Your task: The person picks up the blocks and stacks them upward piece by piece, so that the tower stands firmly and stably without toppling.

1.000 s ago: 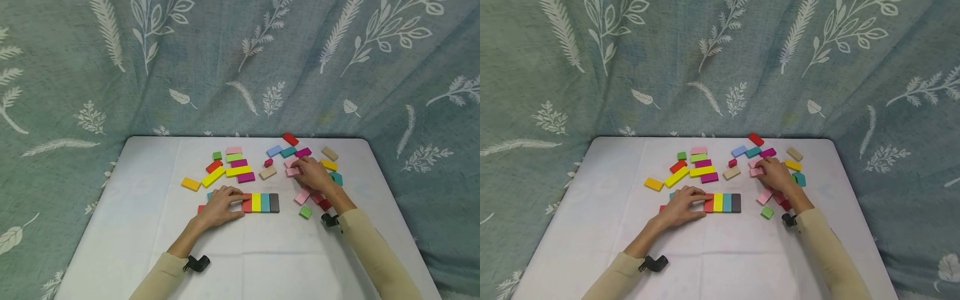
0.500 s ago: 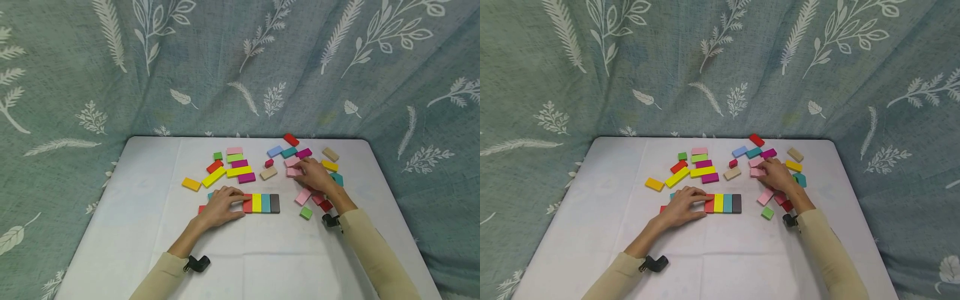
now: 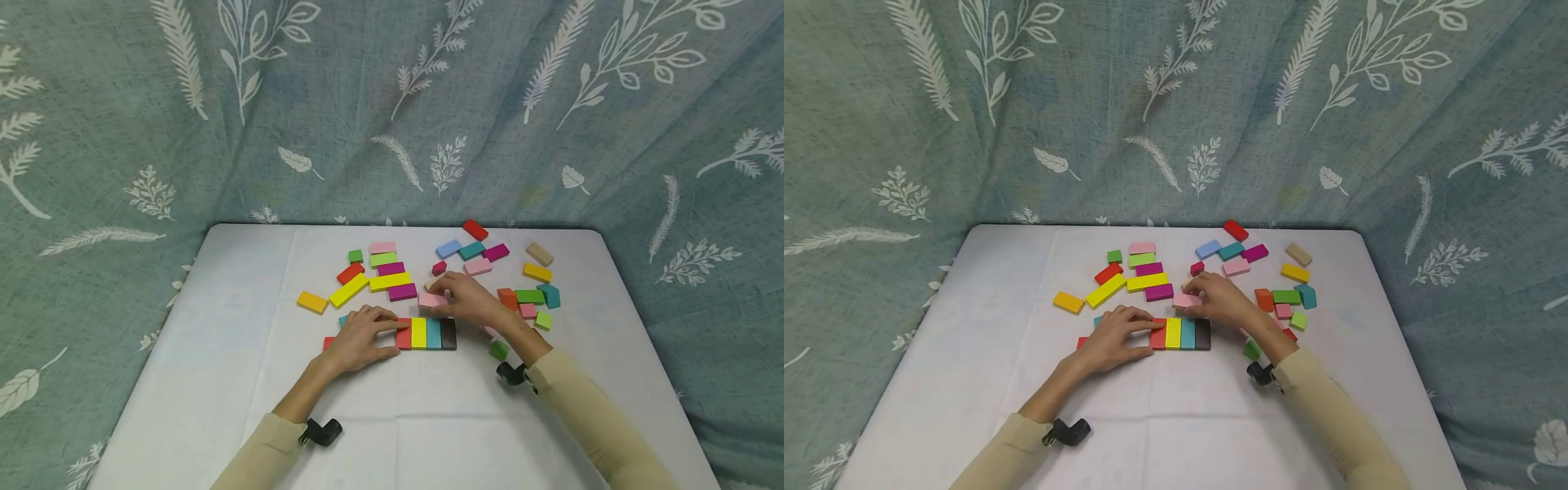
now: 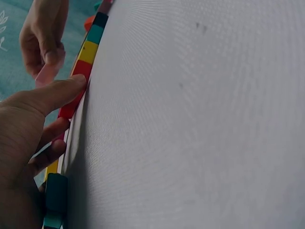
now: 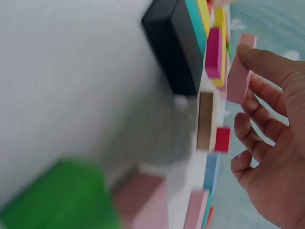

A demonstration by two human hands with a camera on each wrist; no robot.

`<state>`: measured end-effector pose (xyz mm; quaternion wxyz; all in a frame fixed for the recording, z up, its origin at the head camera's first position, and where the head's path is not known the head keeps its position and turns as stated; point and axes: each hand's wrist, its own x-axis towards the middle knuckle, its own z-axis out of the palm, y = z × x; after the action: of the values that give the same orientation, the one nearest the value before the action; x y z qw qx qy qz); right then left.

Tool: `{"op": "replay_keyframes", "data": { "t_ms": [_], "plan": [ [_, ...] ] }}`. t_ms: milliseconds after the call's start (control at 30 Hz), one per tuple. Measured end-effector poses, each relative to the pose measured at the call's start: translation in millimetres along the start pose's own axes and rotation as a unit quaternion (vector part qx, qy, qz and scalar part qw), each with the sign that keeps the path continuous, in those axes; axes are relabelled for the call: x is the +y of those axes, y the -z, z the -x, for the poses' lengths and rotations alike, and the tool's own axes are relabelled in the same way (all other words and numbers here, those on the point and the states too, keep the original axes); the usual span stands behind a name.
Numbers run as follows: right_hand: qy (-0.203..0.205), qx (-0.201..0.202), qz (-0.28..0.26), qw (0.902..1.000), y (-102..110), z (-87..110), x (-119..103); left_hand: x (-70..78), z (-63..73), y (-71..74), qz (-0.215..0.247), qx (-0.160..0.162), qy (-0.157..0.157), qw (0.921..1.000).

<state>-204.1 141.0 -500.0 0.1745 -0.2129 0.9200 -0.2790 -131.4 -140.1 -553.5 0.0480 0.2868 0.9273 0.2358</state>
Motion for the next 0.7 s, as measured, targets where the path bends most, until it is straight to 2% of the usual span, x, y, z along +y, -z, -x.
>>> {"op": "replay_keyframes", "data": {
  "t_ms": [167, 400, 700],
  "plan": [
    [0.016, -0.017, 0.024, 0.9994, -11, -11.1, -13, 0.3, -0.2, -0.8, 0.002, 0.001, -0.004, 1.0],
    [0.032, -0.03, 0.057, 0.9974, -21, -22.9, -15, -0.3, -0.5, -0.8, -0.001, -0.001, -0.006, 1.0],
    [0.062, -0.041, 0.042, 0.9963, -26, -30.1, -18, -2.1, -0.2, -0.7, 0.0, 0.002, -0.008, 1.0]
  ]
}}
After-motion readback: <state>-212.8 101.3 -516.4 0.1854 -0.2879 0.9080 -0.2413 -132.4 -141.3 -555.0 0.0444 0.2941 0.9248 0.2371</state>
